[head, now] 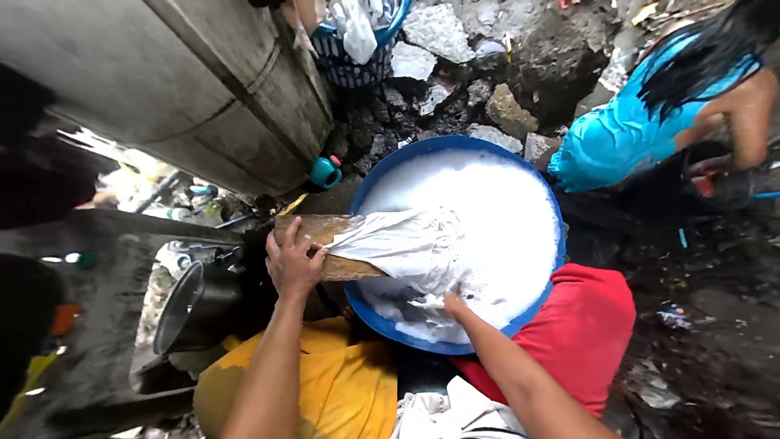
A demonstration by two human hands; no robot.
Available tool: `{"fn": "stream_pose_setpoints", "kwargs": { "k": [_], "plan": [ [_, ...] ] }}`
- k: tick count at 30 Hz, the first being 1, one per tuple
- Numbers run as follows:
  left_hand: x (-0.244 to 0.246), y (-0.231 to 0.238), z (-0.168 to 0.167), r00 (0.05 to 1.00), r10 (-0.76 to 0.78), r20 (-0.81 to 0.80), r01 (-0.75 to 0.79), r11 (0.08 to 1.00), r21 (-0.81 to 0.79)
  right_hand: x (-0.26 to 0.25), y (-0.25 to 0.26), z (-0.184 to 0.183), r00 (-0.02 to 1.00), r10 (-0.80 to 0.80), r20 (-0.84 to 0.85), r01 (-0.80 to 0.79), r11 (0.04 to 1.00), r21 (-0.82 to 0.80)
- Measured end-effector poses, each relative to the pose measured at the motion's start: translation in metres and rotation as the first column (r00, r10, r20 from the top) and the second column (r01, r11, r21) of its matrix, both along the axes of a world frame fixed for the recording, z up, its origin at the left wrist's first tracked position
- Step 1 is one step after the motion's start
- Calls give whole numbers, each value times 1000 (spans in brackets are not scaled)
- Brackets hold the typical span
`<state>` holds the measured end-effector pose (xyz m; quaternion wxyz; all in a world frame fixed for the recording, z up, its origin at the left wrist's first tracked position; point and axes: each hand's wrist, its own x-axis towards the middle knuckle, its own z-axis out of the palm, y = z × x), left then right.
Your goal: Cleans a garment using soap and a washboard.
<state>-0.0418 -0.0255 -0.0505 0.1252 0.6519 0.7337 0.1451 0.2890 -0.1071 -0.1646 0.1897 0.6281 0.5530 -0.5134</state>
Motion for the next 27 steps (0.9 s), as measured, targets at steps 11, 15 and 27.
{"fn": "stream_pose_setpoints", "kwargs": {
  "k": [11,15,27],
  "plan": [
    [2,2,-2,999,-14,-45,16,999,35,-108,103,118,710,-273,-649,578,752,317],
    [4,-2,1,999,24,-43,-21,998,63,-183,97,118,852,47,-522,332,723,606],
    [-1,1,-11,997,-34,-74,43,992,115,-134,115,81,771,-358,-527,624,591,511]
  ]
}}
